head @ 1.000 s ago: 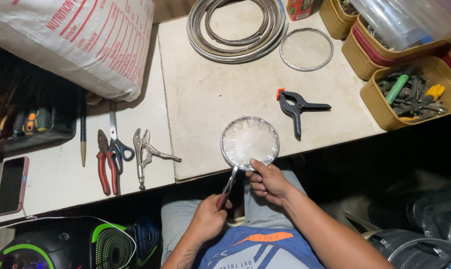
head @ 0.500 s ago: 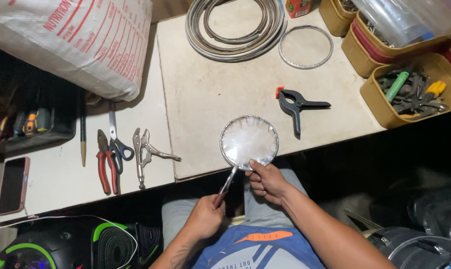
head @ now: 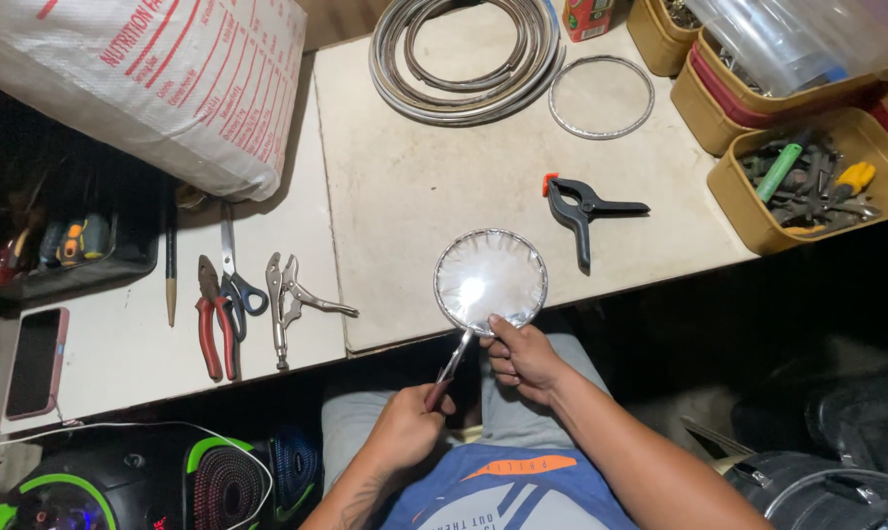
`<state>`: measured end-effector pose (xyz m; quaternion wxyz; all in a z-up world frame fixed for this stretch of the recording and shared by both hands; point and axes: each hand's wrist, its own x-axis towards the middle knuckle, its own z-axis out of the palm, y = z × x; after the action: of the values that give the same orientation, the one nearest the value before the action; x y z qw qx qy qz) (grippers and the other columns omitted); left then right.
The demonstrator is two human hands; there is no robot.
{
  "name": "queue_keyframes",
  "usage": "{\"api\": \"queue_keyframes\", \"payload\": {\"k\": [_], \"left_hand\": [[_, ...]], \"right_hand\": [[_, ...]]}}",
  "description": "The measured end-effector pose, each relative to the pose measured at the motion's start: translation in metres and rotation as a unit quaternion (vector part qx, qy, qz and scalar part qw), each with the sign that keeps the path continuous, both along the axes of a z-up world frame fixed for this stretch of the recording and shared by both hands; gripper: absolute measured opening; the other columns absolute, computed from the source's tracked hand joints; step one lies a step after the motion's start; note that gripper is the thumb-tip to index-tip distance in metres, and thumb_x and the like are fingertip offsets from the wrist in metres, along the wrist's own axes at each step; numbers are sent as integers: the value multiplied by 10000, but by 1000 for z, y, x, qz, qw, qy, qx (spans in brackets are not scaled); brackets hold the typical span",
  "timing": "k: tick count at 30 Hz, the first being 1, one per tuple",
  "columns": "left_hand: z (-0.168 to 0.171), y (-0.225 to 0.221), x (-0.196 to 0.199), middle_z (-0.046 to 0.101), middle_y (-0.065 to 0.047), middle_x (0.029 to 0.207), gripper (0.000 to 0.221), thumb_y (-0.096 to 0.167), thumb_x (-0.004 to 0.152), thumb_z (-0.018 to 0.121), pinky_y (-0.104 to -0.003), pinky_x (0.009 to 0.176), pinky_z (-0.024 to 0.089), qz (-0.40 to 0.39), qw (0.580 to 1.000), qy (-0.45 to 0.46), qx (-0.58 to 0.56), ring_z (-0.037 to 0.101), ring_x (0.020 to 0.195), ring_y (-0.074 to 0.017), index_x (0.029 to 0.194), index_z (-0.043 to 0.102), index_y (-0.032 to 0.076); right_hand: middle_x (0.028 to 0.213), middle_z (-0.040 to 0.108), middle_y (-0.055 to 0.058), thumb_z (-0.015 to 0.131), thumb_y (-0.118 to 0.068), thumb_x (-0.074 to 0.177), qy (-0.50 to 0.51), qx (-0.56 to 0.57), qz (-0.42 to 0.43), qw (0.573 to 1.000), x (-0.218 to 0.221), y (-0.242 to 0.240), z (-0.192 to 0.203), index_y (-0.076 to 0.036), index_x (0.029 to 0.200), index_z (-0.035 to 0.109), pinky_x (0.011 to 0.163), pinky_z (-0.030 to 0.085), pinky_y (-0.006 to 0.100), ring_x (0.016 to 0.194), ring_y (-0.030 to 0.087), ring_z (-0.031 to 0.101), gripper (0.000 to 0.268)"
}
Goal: Repairing a circular mesh strainer by crimping its metal rim using pliers.
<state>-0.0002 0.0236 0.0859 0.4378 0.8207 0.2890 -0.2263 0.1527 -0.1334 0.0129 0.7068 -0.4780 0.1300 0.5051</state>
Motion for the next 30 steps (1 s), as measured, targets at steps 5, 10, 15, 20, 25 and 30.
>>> {"api": "queue_keyframes", "payload": {"k": [5, 10, 15, 20, 25, 30], "left_hand": [[-6, -2, -2, 487, 43, 632, 171, 154, 833, 596, -382, 609, 377, 16, 1000, -27, -3, 453, 647, -138, 691, 503, 176], [11, -2, 2, 715, 53, 726, 212, 89, 695, 530, -322, 718, 494, -10, 1000, -1, 14, 679, 745, -157, 777, 679, 215], [16, -7, 5, 727, 31, 760, 313, 87, 661, 491, -315, 738, 493, -15, 1000, 15, 10, 684, 778, -169, 848, 716, 200], [3, -3, 4, 577, 32, 659, 98, 158, 824, 568, -360, 662, 433, -11, 1000, 4, 12, 543, 673, -167, 731, 554, 186], [15, -4, 6, 569, 23, 640, 83, 163, 781, 567, -389, 643, 412, -28, 999, 9, 21, 529, 666, -170, 703, 557, 190], [14, -8, 5, 754, 34, 811, 303, 108, 667, 517, -311, 758, 502, -34, 999, 11, 2, 699, 823, -186, 873, 716, 207]], "right_hand": [[571, 310, -56, 627, -474, 973, -12, 1, -3, 1000, 0, 1, -1, -8, 917, 591, 372, 168, 212, 423, 45, 279, 470], [567, 306, -59, 634, -475, 969, -14, 8, -7, 1000, -2, 2, -1, -24, 901, 594, 372, 163, 208, 421, 43, 279, 458], [563, 298, -55, 628, -498, 965, -11, -9, -10, 1000, -3, 4, 2, -21, 922, 580, 363, 164, 216, 415, 48, 271, 482], [579, 316, -54, 628, -522, 960, -11, -16, -2, 1000, -2, 3, 13, -54, 889, 562, 364, 170, 223, 418, 55, 259, 478], [566, 336, -61, 615, -523, 981, -8, -14, 1, 1000, -3, 2, 18, -81, 848, 558, 361, 176, 230, 410, 54, 262, 465], [586, 323, -38, 637, -563, 950, -23, -33, -9, 999, -5, 4, 23, -142, 747, 450, 361, 152, 229, 427, 64, 254, 503]]}}
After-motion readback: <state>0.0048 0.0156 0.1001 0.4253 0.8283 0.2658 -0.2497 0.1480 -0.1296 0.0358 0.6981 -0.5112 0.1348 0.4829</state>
